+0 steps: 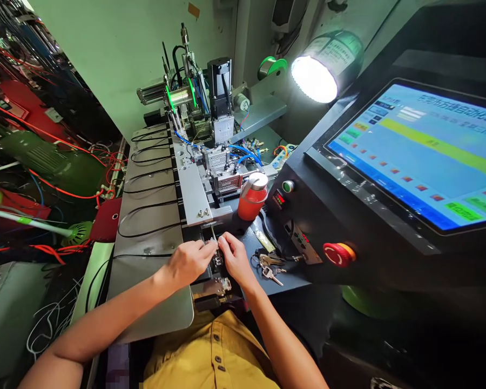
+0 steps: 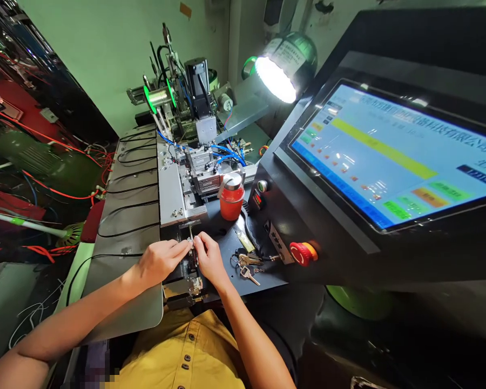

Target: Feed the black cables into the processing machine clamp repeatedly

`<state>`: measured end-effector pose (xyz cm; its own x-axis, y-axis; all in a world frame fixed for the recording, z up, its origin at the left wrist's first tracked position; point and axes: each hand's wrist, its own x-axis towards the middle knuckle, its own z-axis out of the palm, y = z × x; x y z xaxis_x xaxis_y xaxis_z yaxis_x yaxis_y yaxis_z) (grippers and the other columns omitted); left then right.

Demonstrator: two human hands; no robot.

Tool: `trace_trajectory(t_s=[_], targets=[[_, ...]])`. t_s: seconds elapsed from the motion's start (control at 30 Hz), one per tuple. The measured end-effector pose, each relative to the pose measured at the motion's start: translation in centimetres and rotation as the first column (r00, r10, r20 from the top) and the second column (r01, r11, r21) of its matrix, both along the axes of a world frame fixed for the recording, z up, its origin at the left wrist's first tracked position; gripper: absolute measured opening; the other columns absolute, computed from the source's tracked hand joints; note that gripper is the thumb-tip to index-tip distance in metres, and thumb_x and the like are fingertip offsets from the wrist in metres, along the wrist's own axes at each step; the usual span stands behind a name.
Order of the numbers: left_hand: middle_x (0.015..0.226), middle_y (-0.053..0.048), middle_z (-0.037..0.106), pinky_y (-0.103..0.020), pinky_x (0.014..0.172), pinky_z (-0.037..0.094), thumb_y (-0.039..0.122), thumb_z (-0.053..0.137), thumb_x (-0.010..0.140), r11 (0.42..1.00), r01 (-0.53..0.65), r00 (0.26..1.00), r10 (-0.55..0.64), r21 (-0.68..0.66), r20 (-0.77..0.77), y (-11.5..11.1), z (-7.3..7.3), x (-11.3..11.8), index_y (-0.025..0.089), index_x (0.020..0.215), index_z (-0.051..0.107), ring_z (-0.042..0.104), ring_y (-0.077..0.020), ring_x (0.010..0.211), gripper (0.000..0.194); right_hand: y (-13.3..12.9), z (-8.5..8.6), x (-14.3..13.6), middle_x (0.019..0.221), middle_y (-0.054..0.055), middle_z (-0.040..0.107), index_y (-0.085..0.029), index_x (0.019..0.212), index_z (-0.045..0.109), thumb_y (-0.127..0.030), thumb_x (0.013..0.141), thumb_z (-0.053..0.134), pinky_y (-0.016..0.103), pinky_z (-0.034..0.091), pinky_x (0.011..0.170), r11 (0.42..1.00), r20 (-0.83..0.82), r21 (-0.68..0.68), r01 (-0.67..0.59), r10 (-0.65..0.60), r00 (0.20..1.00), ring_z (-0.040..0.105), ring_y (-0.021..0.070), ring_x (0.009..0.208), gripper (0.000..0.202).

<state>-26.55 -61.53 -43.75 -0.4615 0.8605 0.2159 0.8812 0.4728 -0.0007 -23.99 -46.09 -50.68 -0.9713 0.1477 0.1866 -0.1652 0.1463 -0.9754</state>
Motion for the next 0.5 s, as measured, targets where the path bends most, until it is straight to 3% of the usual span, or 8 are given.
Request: trace_trajectory(t_s=[0.07, 0.17, 0.27, 0.33, 0.4, 0.5], targets=[[0.098, -0.009, 0.069, -0.025, 0.061, 0.048, 0.009, 0.038, 0.094, 1.000, -0.019, 1.000, 0.019, -0.017, 0.003, -0.2, 0.2, -0.1, 0.015, 0.114, 0.063, 0.060, -0.0161, 0.073, 0.032, 0.5, 0.1, 0.3, 0.062, -0.005, 0.034, -0.021, 0.067, 0.036, -0.036, 0.097, 0.037, 0.023, 0.031, 0.053, 0.999, 0.004, 0.029, 0.029, -0.029, 1.000, 0.034, 0.0115, 0.057, 0.033], [0.098, -0.006, 0.067, -0.026, 0.071, 0.049, 0.014, 0.043, 0.095, 0.980, -0.189, 0.978, 0.181, 0.070, 0.107, -0.9, 0.1, 0.0, 0.020, 0.114, 0.063, 0.061, -0.0157, 0.081, 0.028, 1.3, 0.6, 1.0, 0.069, -0.001, 0.046, -0.020, 0.076, 0.047, -0.026, 0.096, 0.037, 0.026, 0.036, 0.063, 0.977, -0.060, 0.190, 0.096, -0.086, 0.994, 0.043, 0.0146, 0.065, 0.024], [0.090, -0.003, 0.065, -0.025, 0.073, 0.048, 0.022, 0.049, 0.095, 0.950, -0.286, 0.947, 0.260, 0.124, 0.187, -1.4, -0.3, 0.0, 0.019, 0.098, 0.066, 0.061, -0.0146, 0.077, 0.018, 1.6, 1.3, 1.5, 0.087, 0.007, 0.058, -0.017, 0.096, 0.057, -0.012, 0.090, 0.038, 0.031, 0.040, 0.072, 0.852, -0.193, 0.512, 0.106, -0.006, 0.981, 0.050, 0.0208, 0.082, 0.020], [0.086, -0.003, 0.064, -0.025, 0.071, 0.046, 0.023, 0.048, 0.095, 0.953, -0.281, 0.950, 0.260, 0.113, 0.174, -1.6, -0.5, 0.0, 0.019, 0.092, 0.067, 0.059, -0.0144, 0.075, 0.020, 1.6, 1.5, 1.6, 0.088, 0.009, 0.061, -0.016, 0.099, 0.060, -0.008, 0.087, 0.038, 0.032, 0.042, 0.070, 0.758, -0.230, 0.643, 0.109, 0.055, 0.972, 0.050, 0.0225, 0.083, 0.025], [0.085, -0.003, 0.063, -0.025, 0.070, 0.045, 0.022, 0.047, 0.096, 0.958, -0.269, 0.955, 0.251, 0.103, 0.158, -1.5, -0.5, -0.1, 0.019, 0.090, 0.067, 0.058, -0.0144, 0.074, 0.022, 1.6, 1.4, 1.8, 0.085, 0.009, 0.061, -0.015, 0.097, 0.061, -0.007, 0.087, 0.038, 0.032, 0.044, 0.068, 0.728, -0.260, 0.670, 0.144, 0.048, 0.964, 0.051, 0.0221, 0.080, 0.026], [0.083, -0.003, 0.062, -0.025, 0.068, 0.044, 0.021, 0.045, 0.096, 0.956, -0.274, 0.954, 0.256, 0.101, 0.157, -1.5, -0.4, -0.1, 0.019, 0.087, 0.067, 0.057, -0.0139, 0.073, 0.024, 2.2, 1.4, 2.5, 0.086, 0.009, 0.061, -0.016, 0.101, 0.059, -0.007, 0.089, 0.038, 0.032, 0.046, 0.070, 0.746, -0.353, 0.600, 0.288, -0.075, 0.932, 0.055, 0.0209, 0.080, 0.026]])
